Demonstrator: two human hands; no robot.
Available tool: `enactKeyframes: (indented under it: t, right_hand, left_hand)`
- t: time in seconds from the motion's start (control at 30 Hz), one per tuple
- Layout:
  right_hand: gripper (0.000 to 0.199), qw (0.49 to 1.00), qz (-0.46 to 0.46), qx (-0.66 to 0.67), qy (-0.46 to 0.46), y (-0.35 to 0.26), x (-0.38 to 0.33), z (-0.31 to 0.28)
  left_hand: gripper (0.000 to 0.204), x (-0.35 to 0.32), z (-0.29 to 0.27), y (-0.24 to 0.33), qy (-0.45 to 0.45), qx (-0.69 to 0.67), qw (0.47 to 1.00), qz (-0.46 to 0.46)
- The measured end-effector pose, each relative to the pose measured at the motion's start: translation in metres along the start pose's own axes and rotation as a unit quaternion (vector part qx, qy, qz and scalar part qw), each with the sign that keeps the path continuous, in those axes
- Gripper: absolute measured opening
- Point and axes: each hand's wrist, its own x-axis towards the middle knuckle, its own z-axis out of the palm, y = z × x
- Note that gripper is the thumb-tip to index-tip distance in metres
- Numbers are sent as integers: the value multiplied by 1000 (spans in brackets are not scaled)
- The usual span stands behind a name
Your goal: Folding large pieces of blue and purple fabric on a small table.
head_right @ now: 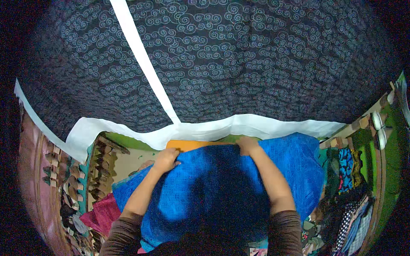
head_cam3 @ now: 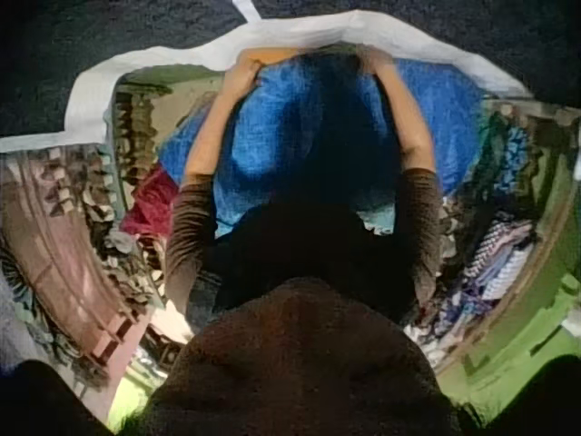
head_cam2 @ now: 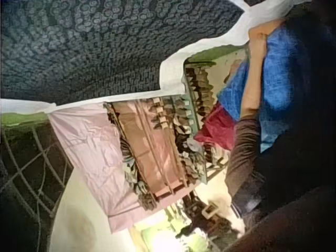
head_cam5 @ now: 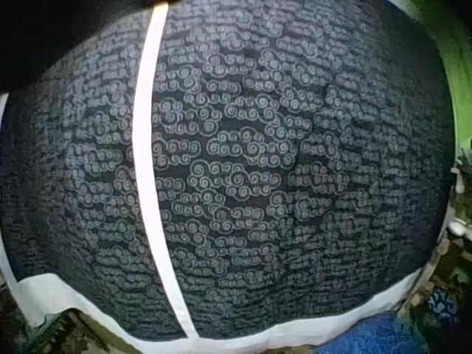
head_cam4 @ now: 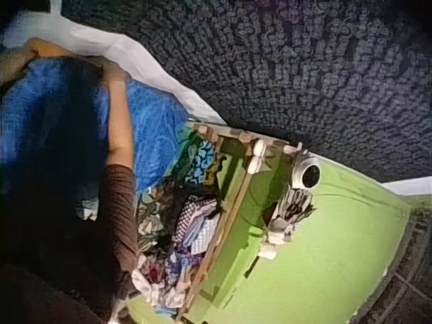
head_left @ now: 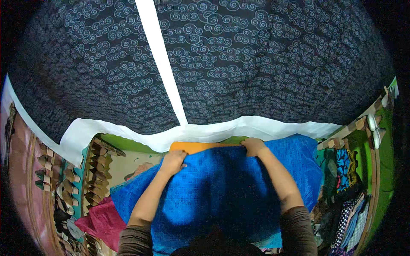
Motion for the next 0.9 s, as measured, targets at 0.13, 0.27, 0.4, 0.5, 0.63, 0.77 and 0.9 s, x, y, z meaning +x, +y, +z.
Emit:
enactKeyframes:
  t: [0.13,0.27,0.4,0.5,0.63,0.77,0.9]
  right_hand:
    - [49,997,9,-1,-81,34,-31,-22]
    - [41,994,-26,102,-16,78,-72,-20]
    - [36,985,-63,147,70,65,-114,-41]
    - [32,981,-65,157,91,47,-153,-52]
    - [25,993,-62,72,65,29,-202,-33]
    - [24,990,-76,52,104,1,-254,-20]
    - [28,998,-60,0,-2,-41,-300,-13]
  left_hand:
    - [15,-31,-42,41,17,-22,997,71]
    - [11,-53,-79,95,-15,-18,993,117]
    - [30,-84,-97,119,-156,-63,984,56]
    - [33,-90,-90,116,-275,-23,960,37]
    - [23,-101,-78,125,-300,104,939,131]
    - [25,-125,-53,128,-266,173,940,130]
    - [39,-125,-70,116,-331,146,931,45]
